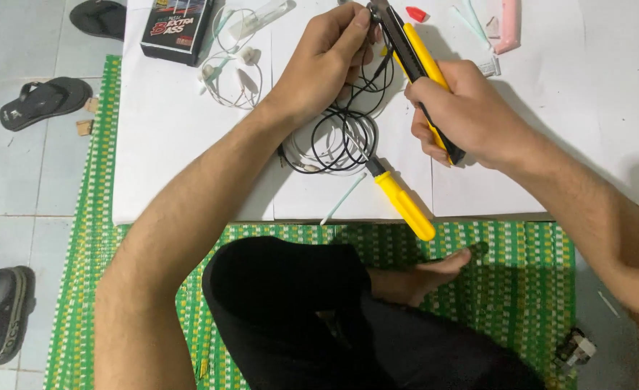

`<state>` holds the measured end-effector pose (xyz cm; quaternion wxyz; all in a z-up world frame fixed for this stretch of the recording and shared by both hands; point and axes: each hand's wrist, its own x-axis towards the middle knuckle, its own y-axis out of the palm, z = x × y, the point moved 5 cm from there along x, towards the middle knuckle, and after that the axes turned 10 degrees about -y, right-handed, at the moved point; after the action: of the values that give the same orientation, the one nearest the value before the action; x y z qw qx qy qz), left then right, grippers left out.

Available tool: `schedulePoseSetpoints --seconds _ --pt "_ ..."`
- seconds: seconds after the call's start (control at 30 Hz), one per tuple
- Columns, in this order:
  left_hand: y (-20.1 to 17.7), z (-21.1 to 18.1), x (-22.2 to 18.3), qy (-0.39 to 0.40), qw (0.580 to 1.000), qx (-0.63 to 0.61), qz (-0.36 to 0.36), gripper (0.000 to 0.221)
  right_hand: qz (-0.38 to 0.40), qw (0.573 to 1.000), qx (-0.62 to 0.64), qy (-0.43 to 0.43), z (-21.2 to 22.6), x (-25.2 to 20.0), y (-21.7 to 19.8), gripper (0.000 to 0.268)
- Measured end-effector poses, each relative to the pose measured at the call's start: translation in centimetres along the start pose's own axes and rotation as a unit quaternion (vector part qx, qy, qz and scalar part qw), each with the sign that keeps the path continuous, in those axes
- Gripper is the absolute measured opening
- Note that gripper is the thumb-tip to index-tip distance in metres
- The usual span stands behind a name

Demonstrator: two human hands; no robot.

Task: The person sits on the floor at a low table and uses a utility knife to cut and strip the insulation from a black earphone cable, holding the wire in one hand while slicing along it, with a screwdriver and earphone packaging on the table.

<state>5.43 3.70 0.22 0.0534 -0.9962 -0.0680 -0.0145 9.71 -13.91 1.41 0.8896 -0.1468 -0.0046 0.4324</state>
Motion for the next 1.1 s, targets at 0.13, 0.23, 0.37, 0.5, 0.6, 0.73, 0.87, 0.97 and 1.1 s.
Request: schedulePoseSetpoints --seconds 0.13,0.23,0.37,0.5,0.6,0.73,0.87,0.97,1.1 --pt "0.2 -0.7 0.0 0.015 1.000 -0.003 0.010 0.026 -0.013 1.000 0.002 0.010 -0.3 0.2 -0.2 0.012" --pt "-0.1 -0.6 0.1 0.024 1.000 0.003 -0.002 0.025 0.006 1.000 -0.019 0.003 0.3 0.6 0.3 0.016" --pt "-0.6 -0.5 0.1 0.011 0.999 0.001 -0.040 0.027 -0.003 1.000 -0.018 0.006 0.7 1.4 0.6 0.016" --pt "-1.1 -0.6 0.2 0.039 0.998 -0.003 -0.055 0.027 0.016 0.999 -0.027 -0.016 0.8 2.4 0.5 0.016" --pt "-1.3 -0.7 0.2 0.009 0.998 -0.011 -0.067 0.026 -0.001 1.000 0.006 0.030 0.2 2.8 0.3 0.017" --pt "-1.2 -1.5 0.4 0.020 0.993 0.055 -0.106 0.035 0.004 0.999 0.046 -0.014 0.2 3.2 0.3 0.025" --pt "-1.5 -2.2 0.1 -0.015 0.991 0.056 -0.122 0.035 -0.001 0.997 0.074 -0.006 -0.7 3.5 0.3 0.029" --pt "-1.2 -2.5 0.2 -0.025 0.991 0.052 -0.122 0.036 0.003 0.997 0.076 -0.002 -1.2 3.1 -0.1 0.032" --pt "-1.4 -2.7 0.5 -0.036 0.991 0.063 -0.116 0.036 0.010 0.996 0.088 0.007 -0.7 3.2 -0.2 0.032"
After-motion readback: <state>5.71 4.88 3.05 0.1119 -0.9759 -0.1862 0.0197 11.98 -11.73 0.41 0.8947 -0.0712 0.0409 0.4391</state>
